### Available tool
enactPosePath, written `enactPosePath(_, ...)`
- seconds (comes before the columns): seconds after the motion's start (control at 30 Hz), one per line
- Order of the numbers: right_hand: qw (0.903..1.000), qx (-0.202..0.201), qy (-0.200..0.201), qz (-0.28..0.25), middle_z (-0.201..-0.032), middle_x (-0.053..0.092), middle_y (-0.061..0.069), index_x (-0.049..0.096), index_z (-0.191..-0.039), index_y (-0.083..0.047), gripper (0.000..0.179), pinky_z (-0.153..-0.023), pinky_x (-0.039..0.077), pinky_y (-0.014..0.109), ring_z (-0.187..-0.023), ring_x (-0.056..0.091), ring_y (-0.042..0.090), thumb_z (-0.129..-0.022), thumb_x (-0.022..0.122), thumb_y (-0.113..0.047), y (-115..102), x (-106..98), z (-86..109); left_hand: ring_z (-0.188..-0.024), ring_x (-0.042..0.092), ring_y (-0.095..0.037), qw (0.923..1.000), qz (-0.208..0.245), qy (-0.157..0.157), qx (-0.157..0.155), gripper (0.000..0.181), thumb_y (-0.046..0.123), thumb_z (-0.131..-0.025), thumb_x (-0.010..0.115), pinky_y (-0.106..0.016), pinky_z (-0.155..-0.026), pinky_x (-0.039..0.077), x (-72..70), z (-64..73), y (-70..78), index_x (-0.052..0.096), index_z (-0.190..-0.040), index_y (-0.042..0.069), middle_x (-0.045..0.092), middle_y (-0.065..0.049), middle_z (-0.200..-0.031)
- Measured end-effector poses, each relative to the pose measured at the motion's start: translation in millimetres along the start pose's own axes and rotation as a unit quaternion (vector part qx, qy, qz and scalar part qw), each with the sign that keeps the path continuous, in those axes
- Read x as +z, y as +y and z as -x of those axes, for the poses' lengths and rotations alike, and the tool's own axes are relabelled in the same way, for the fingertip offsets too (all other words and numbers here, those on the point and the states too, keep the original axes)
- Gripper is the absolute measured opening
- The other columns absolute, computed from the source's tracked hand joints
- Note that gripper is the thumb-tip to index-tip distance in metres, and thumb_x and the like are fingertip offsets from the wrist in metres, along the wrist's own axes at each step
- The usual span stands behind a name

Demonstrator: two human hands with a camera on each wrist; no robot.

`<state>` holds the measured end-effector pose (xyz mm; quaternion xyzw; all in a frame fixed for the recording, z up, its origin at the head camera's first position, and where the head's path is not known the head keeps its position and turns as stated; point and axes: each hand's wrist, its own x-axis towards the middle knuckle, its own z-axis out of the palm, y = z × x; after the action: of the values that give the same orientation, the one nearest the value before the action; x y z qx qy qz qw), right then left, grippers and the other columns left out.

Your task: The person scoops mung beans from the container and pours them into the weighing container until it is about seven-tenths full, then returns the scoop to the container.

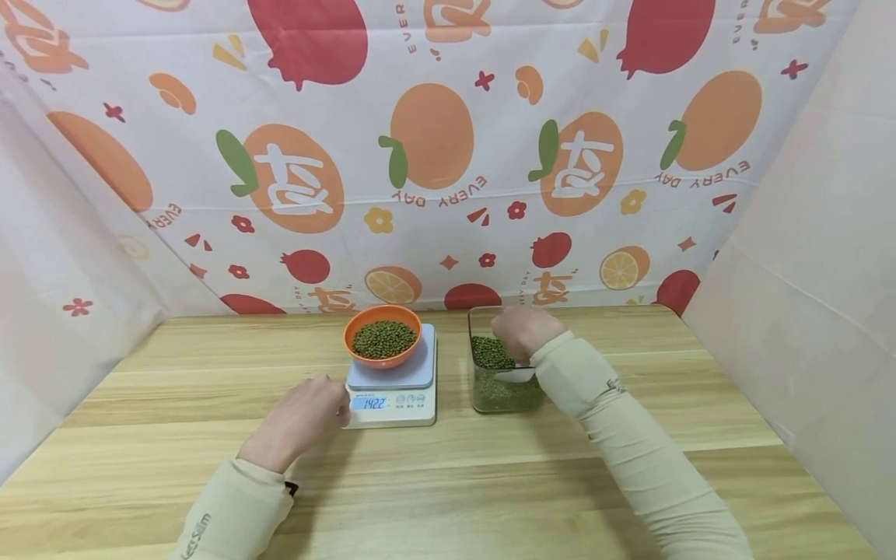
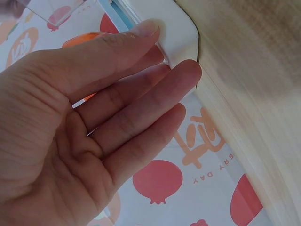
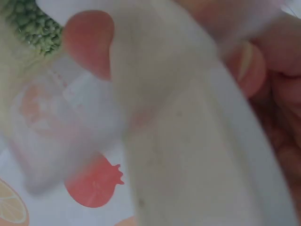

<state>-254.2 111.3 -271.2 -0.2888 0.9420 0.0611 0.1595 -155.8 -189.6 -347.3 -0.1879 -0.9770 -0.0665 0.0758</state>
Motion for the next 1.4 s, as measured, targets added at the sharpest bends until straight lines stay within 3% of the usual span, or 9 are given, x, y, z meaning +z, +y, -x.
enactPosePath(0.2,0.9995,-0.014,0.018,-0.022,-0.057,0.028,-0.003,0.039,-0.059,-0.017,0.037,-0.047,0.027,0.024,-0.052,0.024,0.009,-0.079,0.045,0.014,5,4,0.8,-0.055,0.044,-0.015,1.0,0.0,0.0,-0.002,0.017,-0.004,-0.079,0.079,-0.031,-0.051,0.042,-0.1,0.5,0.6,0.066,-0.069,0.002,0.055,-0.003,-0.06)
enactPosePath(0.37,0.9978,-0.031,0.038,-0.046,-0.051,0.018,-0.008,0.033,-0.052,-0.019,0.038,-0.045,0.019,0.021,-0.05,0.017,0.006,-0.068,0.039,0.015,8,8,2.3,-0.055,0.043,-0.015,1.0,-0.001,-0.001,-0.002,0.018,-0.004,-0.079,0.079,-0.03,-0.052,0.041,0.0,0.3,1.2,0.065,-0.069,0.003,0.053,-0.001,-0.059)
enactPosePath(0.53,0.9964,-0.038,0.056,-0.052,-0.05,0.016,-0.009,0.033,-0.049,-0.02,0.039,-0.046,0.016,0.021,-0.051,0.014,0.006,-0.065,0.036,0.015,8,12,3.4,-0.055,0.043,-0.015,1.0,0.006,-0.003,-0.003,0.02,-0.005,-0.078,0.078,-0.03,-0.052,0.041,0.1,0.2,1.9,0.064,-0.068,0.004,0.052,-0.001,-0.059)
enactPosePath(1.4,0.995,-0.048,0.084,-0.026,-0.051,0.027,-0.008,0.041,-0.054,-0.018,0.039,-0.049,0.024,0.022,-0.051,0.024,0.007,-0.072,0.044,0.017,8,22,0.7,-0.055,0.044,-0.015,1.0,0.0,-0.005,-0.004,0.017,-0.004,-0.079,0.079,-0.031,-0.052,0.042,1.3,0.6,1.8,0.066,-0.07,0.002,0.054,-0.002,-0.06)
